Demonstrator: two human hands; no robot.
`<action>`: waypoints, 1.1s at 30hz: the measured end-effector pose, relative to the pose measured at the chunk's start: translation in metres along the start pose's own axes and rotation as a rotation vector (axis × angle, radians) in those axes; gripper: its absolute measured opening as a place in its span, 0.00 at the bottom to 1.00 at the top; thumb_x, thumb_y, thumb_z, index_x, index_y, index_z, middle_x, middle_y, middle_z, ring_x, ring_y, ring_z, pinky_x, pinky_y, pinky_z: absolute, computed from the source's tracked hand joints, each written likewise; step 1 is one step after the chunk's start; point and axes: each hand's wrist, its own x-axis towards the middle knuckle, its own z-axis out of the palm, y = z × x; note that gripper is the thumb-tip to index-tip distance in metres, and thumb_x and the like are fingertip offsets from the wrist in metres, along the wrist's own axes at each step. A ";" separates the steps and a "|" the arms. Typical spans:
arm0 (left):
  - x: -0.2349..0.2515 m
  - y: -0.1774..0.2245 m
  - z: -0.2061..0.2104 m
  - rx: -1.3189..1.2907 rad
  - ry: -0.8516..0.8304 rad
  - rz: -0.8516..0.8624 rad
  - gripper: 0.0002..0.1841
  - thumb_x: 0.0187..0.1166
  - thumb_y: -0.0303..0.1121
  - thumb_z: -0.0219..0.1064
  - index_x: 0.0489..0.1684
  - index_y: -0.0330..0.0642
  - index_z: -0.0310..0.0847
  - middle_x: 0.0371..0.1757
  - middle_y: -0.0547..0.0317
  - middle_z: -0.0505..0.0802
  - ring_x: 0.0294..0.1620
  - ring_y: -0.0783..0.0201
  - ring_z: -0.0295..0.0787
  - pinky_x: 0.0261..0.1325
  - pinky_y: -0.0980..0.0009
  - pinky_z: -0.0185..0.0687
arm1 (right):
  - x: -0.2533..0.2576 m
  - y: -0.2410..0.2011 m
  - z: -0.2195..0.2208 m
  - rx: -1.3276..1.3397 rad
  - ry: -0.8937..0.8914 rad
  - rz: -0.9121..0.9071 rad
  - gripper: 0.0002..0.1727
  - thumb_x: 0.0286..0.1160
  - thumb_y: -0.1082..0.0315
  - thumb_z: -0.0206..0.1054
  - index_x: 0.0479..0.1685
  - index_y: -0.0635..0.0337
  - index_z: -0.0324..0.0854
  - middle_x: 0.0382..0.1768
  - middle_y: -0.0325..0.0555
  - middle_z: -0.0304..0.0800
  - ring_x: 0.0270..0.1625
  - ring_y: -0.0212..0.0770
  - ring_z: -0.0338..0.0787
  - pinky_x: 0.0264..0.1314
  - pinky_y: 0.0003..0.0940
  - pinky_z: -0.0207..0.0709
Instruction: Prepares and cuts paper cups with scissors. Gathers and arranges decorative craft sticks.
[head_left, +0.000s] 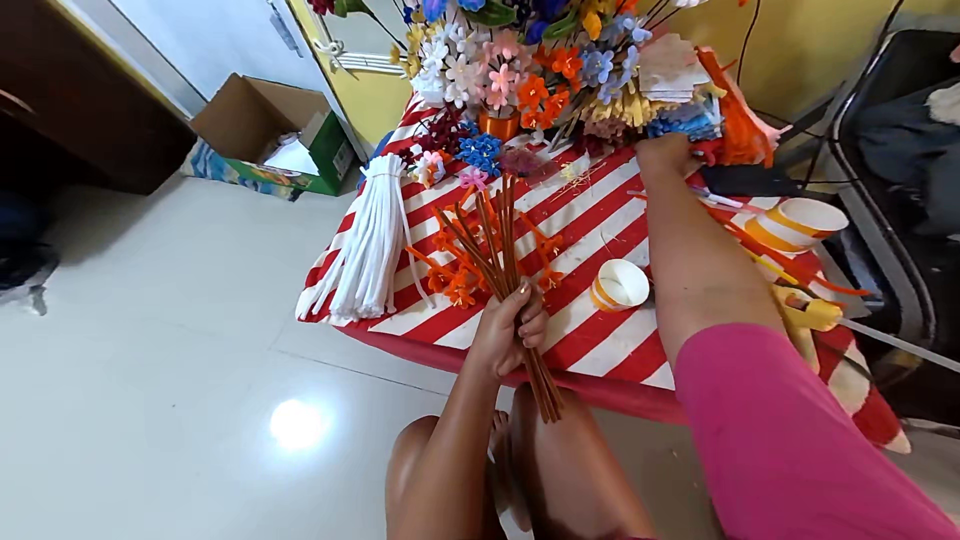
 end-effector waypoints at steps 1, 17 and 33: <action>0.000 0.000 0.000 -0.007 -0.004 -0.001 0.14 0.92 0.34 0.44 0.40 0.44 0.75 0.17 0.69 0.77 0.11 0.76 0.71 0.17 0.83 0.72 | 0.001 0.000 0.000 0.003 -0.001 0.003 0.27 0.71 0.58 0.71 0.65 0.68 0.82 0.67 0.68 0.84 0.73 0.66 0.82 0.69 0.71 0.72; -0.001 0.000 0.005 0.021 0.081 0.011 0.14 0.91 0.25 0.41 0.48 0.37 0.75 0.15 0.68 0.74 0.10 0.75 0.70 0.16 0.82 0.72 | -0.102 -0.017 -0.087 0.209 -0.128 -0.238 0.21 0.64 0.63 0.75 0.44 0.77 0.84 0.51 0.70 0.86 0.57 0.64 0.85 0.59 0.70 0.74; -0.010 -0.001 0.017 0.116 0.214 0.092 0.21 0.96 0.34 0.37 0.71 0.37 0.73 0.46 0.48 0.96 0.44 0.56 0.97 0.50 0.61 0.93 | -0.348 0.137 -0.103 0.123 -0.173 -0.940 0.08 0.60 0.67 0.63 0.20 0.59 0.83 0.27 0.46 0.81 0.33 0.44 0.83 0.46 0.50 0.71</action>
